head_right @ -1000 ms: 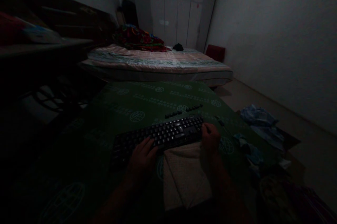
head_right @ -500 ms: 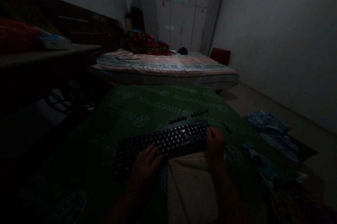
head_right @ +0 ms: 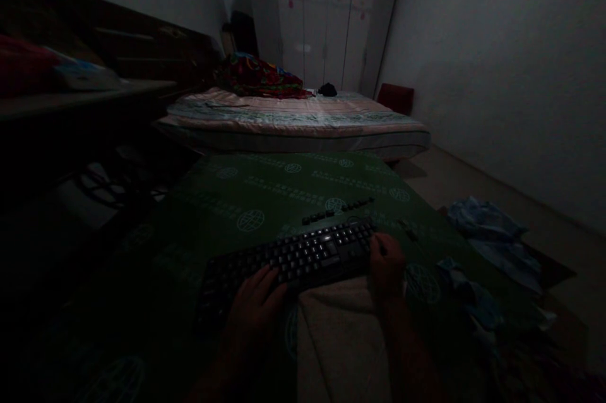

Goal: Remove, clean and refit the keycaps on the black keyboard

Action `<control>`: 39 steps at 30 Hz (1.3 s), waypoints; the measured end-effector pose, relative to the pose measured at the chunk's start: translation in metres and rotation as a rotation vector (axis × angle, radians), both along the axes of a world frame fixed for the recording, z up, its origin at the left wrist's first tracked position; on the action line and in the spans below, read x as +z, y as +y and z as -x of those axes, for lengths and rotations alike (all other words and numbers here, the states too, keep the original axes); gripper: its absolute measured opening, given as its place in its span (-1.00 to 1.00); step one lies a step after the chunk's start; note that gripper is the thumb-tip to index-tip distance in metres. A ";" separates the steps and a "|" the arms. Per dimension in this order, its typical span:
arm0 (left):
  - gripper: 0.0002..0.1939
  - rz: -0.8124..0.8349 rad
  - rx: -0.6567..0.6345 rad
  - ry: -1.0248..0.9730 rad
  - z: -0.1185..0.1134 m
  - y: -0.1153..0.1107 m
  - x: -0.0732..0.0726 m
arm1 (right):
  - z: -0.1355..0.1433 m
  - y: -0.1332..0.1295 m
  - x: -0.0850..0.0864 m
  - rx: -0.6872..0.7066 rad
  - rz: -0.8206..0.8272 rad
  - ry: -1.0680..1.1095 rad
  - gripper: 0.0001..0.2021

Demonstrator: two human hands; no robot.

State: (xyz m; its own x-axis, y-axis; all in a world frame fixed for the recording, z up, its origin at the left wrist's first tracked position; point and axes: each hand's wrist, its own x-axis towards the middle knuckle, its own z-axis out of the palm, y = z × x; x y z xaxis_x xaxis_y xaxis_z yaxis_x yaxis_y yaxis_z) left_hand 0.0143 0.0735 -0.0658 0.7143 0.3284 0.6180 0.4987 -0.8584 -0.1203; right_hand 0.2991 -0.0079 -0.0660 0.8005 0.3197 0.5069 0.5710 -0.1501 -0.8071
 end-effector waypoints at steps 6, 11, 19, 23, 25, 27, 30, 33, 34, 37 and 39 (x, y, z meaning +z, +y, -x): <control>-0.72 0.018 0.012 -0.006 -0.002 -0.002 0.004 | 0.001 -0.002 0.003 0.007 0.007 0.015 -0.69; -0.70 0.092 0.002 0.060 -0.002 -0.007 0.008 | 0.001 -0.005 0.003 0.011 0.033 0.065 -0.68; -0.70 0.084 -0.009 0.081 -0.003 -0.006 0.007 | 0.005 -0.006 0.008 0.027 0.033 0.064 -0.69; -0.71 0.087 -0.019 0.078 -0.004 -0.006 0.010 | 0.004 -0.006 0.006 0.032 0.028 0.054 -0.69; -0.70 0.103 -0.016 0.082 -0.004 -0.008 0.013 | 0.003 -0.006 0.005 0.035 0.034 0.048 -0.68; -0.70 0.128 0.000 0.087 -0.003 -0.011 0.016 | 0.003 -0.006 0.004 0.044 0.041 0.049 -0.67; -0.72 0.175 0.020 0.111 -0.004 -0.013 0.026 | 0.003 -0.005 0.004 0.049 0.036 0.053 -0.66; -0.71 0.249 0.027 0.159 -0.009 -0.011 0.039 | 0.004 -0.005 0.004 0.036 0.021 0.053 -0.66; -0.70 0.279 0.026 0.174 -0.011 -0.008 0.043 | 0.004 -0.005 0.004 0.034 0.022 0.054 -0.66; -0.54 0.377 -0.006 0.223 -0.019 0.002 0.050 | 0.005 -0.006 0.005 0.044 0.045 0.063 -0.66; -0.44 0.413 -0.023 0.234 -0.021 0.009 0.049 | 0.006 -0.007 0.006 0.055 0.057 0.064 -0.66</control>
